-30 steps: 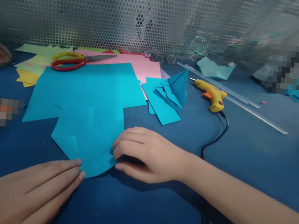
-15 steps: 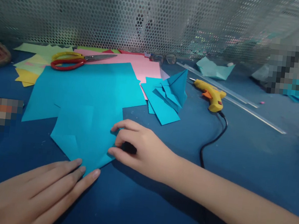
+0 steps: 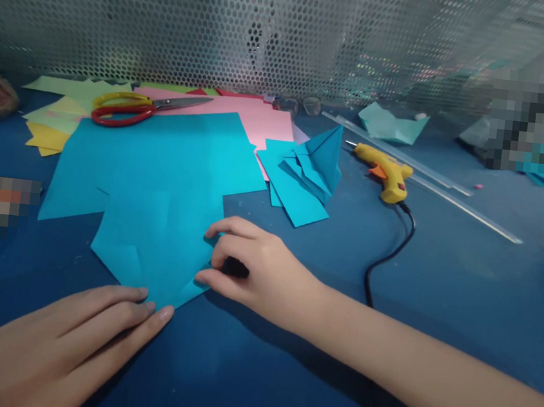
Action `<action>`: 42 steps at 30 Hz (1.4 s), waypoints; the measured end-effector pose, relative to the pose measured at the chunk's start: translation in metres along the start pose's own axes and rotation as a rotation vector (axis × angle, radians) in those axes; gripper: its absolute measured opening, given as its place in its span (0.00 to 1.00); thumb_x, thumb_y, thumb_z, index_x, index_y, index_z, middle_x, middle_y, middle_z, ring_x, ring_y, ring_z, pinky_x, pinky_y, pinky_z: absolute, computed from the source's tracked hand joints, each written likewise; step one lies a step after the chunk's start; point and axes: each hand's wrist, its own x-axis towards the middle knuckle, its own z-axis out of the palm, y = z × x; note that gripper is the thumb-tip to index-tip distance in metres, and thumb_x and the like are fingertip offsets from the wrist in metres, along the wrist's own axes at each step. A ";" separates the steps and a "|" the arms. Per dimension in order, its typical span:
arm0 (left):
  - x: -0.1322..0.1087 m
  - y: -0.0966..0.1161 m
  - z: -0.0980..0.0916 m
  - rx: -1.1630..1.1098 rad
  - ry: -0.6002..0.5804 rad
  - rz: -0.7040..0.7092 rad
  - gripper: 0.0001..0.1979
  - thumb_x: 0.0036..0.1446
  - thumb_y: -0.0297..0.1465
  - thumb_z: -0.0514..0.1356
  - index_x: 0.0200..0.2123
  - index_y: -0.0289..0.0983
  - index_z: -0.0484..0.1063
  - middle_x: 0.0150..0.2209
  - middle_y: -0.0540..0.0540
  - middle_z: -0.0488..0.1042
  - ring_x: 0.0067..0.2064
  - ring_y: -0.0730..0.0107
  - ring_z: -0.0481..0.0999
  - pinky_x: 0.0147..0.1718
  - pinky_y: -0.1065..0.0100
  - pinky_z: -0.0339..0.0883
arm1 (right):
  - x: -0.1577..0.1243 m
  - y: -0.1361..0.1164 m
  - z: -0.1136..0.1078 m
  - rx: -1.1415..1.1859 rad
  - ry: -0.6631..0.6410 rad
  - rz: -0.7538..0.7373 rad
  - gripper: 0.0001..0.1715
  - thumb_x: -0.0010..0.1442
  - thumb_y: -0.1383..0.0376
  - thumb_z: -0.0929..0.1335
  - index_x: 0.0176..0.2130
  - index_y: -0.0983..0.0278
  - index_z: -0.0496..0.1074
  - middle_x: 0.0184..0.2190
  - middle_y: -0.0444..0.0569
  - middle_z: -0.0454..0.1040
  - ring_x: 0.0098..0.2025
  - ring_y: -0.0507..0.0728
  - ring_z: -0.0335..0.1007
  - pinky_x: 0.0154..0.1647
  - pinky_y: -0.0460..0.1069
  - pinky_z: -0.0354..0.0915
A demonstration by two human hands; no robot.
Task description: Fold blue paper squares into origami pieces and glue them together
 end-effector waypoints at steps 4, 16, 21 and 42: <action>0.001 0.000 -0.003 0.023 -0.021 0.031 0.22 0.73 0.26 0.44 0.46 0.39 0.78 0.38 0.49 0.79 0.44 0.65 0.71 0.43 0.65 0.64 | 0.000 0.000 0.001 0.015 -0.003 0.004 0.12 0.64 0.66 0.72 0.29 0.62 0.67 0.40 0.53 0.76 0.53 0.59 0.74 0.38 0.46 0.70; -0.013 0.009 0.008 0.060 0.133 -0.036 0.17 0.68 0.23 0.48 0.43 0.37 0.77 0.43 0.50 0.81 0.50 0.72 0.73 0.63 0.73 0.53 | 0.002 -0.003 -0.001 0.023 0.007 0.059 0.13 0.62 0.68 0.72 0.27 0.62 0.68 0.38 0.52 0.78 0.53 0.59 0.75 0.36 0.44 0.70; -0.016 0.008 0.005 0.098 0.102 0.003 0.15 0.67 0.24 0.51 0.44 0.37 0.77 0.44 0.50 0.82 0.52 0.74 0.73 0.67 0.72 0.46 | 0.002 -0.004 -0.001 0.024 0.007 0.080 0.12 0.62 0.68 0.72 0.27 0.62 0.69 0.39 0.53 0.78 0.52 0.60 0.75 0.34 0.45 0.70; 0.002 0.002 -0.006 0.048 0.004 0.073 0.15 0.71 0.28 0.49 0.44 0.44 0.77 0.44 0.55 0.82 0.44 0.69 0.74 0.43 0.66 0.64 | -0.003 -0.014 0.003 -0.030 0.059 0.233 0.12 0.61 0.67 0.72 0.26 0.63 0.70 0.45 0.53 0.75 0.46 0.58 0.76 0.35 0.47 0.71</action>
